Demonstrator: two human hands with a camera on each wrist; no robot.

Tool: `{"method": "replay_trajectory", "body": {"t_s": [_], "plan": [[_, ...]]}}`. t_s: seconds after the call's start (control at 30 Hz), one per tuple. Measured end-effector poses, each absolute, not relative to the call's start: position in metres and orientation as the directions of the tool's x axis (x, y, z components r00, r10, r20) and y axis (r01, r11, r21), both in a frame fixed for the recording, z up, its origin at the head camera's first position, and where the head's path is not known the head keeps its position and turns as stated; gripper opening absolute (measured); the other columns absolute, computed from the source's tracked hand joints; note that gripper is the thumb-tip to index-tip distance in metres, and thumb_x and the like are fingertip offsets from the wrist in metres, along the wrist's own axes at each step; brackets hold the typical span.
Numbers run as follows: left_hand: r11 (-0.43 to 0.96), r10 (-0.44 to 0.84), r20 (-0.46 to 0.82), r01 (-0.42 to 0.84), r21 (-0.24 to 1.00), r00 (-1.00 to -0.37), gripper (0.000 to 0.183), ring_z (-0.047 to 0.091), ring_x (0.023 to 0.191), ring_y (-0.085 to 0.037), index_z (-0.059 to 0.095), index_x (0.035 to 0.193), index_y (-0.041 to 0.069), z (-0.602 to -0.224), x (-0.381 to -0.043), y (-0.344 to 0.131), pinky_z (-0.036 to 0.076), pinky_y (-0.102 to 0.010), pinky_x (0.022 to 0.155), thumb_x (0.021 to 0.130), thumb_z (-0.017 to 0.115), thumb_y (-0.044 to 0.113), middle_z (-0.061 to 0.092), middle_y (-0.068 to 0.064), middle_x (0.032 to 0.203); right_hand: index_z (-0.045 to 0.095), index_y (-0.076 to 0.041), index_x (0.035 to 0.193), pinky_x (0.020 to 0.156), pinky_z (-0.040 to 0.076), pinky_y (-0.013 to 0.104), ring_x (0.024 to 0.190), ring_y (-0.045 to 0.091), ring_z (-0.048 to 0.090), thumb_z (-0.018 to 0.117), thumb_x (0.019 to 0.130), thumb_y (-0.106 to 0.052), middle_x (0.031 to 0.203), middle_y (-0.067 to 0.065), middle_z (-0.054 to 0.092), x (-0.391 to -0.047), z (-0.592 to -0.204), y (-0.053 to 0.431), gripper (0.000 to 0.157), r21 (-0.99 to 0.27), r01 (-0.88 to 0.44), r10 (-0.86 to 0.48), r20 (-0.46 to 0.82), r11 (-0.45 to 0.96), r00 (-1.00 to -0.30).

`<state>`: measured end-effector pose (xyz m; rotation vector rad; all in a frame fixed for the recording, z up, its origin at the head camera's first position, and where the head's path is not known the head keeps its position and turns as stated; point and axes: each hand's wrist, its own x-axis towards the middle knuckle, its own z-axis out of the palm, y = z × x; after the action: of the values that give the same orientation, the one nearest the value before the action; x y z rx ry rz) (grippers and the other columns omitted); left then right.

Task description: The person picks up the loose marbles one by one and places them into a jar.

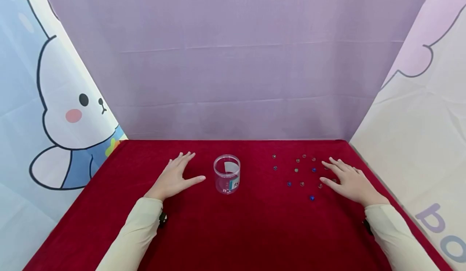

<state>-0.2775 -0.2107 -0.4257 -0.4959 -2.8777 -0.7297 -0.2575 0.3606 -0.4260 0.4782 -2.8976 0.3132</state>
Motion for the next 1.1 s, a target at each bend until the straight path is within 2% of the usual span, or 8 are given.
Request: {"method": "replay_trajectory", "body": {"t_s": [0.43,0.6,0.7,0.87,1.1], "plan": [[0.733,0.308,0.142,0.330,0.595,-0.941,0.107,0.013,0.151,-0.034,0.033,0.157,0.016,-0.429,-0.279,-0.190,0.012,-0.057,0.118,0.074,0.076,0.069,0.028,-0.008,0.162,0.060,-0.009,0.137,0.098,0.033,0.067,0.132,0.044,0.042,0.068,0.093,-0.045,0.148,0.020,0.045,-0.257,-0.427,0.350,0.057,-0.177,-0.430,-0.365,0.308,0.886,-0.879],[0.687,0.305,0.118,0.304,0.660,-0.945,0.107,0.016,0.150,-0.035,0.033,0.157,0.020,-0.429,-0.279,-0.181,0.027,-0.064,0.111,0.072,0.080,0.066,0.025,-0.012,0.162,0.064,-0.009,0.132,0.096,0.036,0.066,0.126,0.043,0.048,0.071,0.091,-0.040,0.144,0.019,0.050,-0.257,-0.426,0.345,0.051,-0.156,-0.473,-0.402,0.341,0.867,-0.850],[0.662,0.303,0.118,0.298,0.688,-0.946,0.108,0.022,0.148,-0.032,0.033,0.157,0.023,-0.430,-0.280,-0.176,0.034,-0.062,0.107,0.070,0.081,0.065,0.027,-0.009,0.161,0.065,-0.008,0.130,0.094,0.039,0.066,0.124,0.042,0.051,0.072,0.091,-0.039,0.141,0.020,0.053,-0.256,-0.426,0.342,0.049,-0.149,-0.490,-0.420,0.343,0.859,-0.840],[0.627,0.310,0.117,0.295,0.721,-0.944,0.108,0.029,0.144,-0.030,0.031,0.157,0.023,-0.431,-0.281,-0.170,0.037,-0.059,0.107,0.070,0.084,0.061,0.031,-0.003,0.159,0.066,-0.007,0.127,0.093,0.042,0.064,0.123,0.040,0.052,0.073,0.091,-0.036,0.136,0.020,0.056,-0.254,-0.425,0.337,0.047,-0.140,-0.510,-0.442,0.343,0.849,-0.829],[0.602,0.307,0.086,0.263,0.754,-0.948,0.110,0.029,0.144,-0.031,0.029,0.157,0.024,-0.432,-0.282,-0.165,0.038,-0.060,0.106,0.070,0.085,0.060,0.030,0.000,0.159,0.069,-0.007,0.122,0.091,0.047,0.060,0.117,0.036,0.057,0.076,0.089,-0.032,0.129,0.015,0.061,-0.252,-0.426,0.333,0.042,-0.141,-0.533,-0.465,0.340,0.834,-0.817]]}}
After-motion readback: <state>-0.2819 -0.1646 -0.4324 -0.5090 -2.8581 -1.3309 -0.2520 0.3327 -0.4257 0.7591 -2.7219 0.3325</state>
